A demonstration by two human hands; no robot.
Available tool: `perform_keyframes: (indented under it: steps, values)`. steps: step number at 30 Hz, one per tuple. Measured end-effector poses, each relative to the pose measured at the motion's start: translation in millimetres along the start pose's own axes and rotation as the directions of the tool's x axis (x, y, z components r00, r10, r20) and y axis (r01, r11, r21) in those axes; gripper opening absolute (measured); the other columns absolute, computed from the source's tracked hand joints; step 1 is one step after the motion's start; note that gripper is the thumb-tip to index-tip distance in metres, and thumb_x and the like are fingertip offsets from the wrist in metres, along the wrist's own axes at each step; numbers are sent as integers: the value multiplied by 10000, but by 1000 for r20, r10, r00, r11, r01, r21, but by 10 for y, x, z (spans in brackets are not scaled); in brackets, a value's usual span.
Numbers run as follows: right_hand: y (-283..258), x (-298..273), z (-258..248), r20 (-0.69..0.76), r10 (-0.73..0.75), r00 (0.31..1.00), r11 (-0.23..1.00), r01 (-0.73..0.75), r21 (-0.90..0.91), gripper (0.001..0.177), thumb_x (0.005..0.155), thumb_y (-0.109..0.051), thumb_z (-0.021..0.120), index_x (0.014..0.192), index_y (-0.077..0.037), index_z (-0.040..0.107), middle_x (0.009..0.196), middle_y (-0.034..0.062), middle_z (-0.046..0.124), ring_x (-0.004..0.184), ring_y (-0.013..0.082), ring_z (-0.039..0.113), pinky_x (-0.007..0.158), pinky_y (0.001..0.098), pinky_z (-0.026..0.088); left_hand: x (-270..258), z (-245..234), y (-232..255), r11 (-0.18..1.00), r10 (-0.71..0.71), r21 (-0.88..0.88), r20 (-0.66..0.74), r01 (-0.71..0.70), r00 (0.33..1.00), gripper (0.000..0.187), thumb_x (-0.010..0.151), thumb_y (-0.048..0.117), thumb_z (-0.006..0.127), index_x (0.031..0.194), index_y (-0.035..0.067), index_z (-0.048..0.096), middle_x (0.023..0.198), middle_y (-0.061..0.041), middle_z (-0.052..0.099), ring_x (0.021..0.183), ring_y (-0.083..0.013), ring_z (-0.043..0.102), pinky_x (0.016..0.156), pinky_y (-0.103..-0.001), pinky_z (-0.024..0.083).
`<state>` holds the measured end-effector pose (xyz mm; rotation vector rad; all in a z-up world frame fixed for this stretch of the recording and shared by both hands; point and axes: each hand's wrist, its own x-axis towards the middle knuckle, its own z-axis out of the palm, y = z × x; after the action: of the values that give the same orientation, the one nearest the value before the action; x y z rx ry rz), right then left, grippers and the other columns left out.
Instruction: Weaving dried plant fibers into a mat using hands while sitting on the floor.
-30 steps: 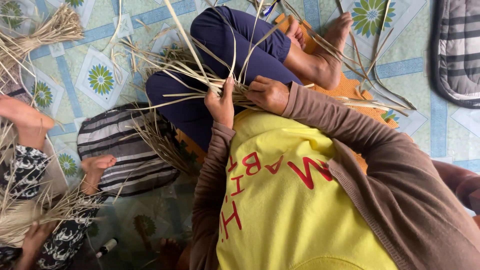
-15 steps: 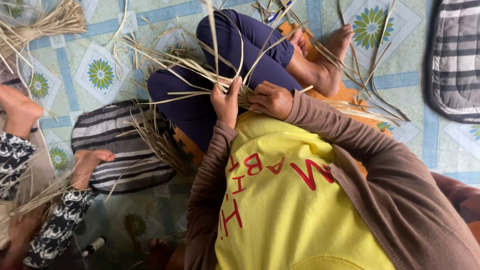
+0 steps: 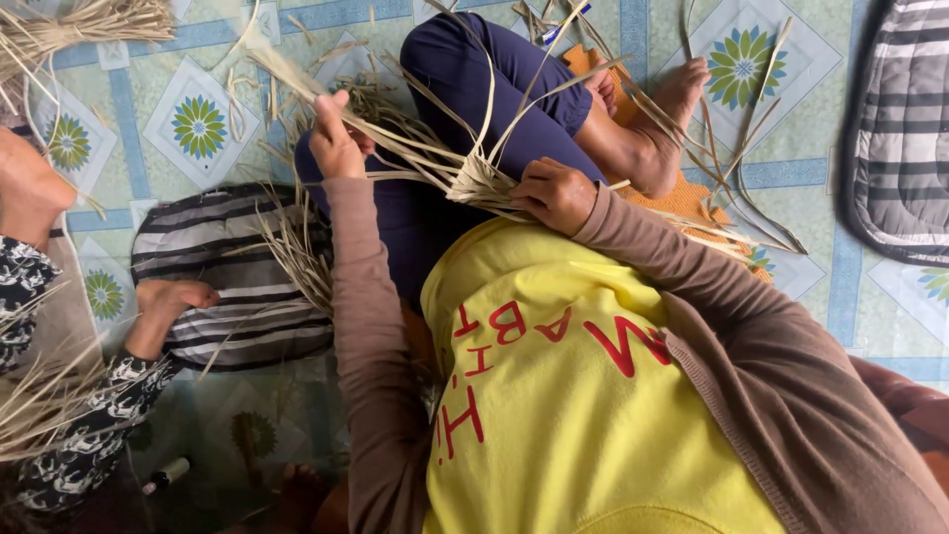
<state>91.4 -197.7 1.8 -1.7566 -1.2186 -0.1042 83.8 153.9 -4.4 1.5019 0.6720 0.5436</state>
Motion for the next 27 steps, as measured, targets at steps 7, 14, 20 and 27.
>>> perform_keyframes:
  steps: [7,14,20,27]
  values:
    - [-12,9,-158,-13,-1,1000,989,-1,-149,139,998,-196,728,964,-62,732,865,106,621,753,302,644,690,377,549,-730,-75,-199,974,-181,147,27,175,983,747,1019,665,322,1214,39,680,789,-98,677,630,-177,705,558,-235,574]
    - [108,184,-198,27,9,1000,1000,-9,-20,219,1008,-220,750,1085,-15,751,825,144,651,734,330,656,667,400,554,-1666,104,201,777,280,495,283,-390,917,186,1005,341,721,952,163,732,841,-40,654,700,-195,639,630,-312,558]
    - [306,95,192,-10,190,982,921,-175,347,135,935,-169,837,985,-58,778,875,129,703,795,306,708,700,382,553,-1660,237,-56,776,380,434,259,-459,888,226,961,321,799,918,106,746,891,4,640,582,-156,641,521,-256,567]
    - [215,88,277,-31,245,969,898,-215,384,108,936,-64,815,1021,-23,763,883,144,714,820,346,717,743,433,582,-1615,269,-274,982,124,106,274,-158,954,257,977,236,786,970,-11,714,948,-91,694,623,-156,710,533,-305,592]
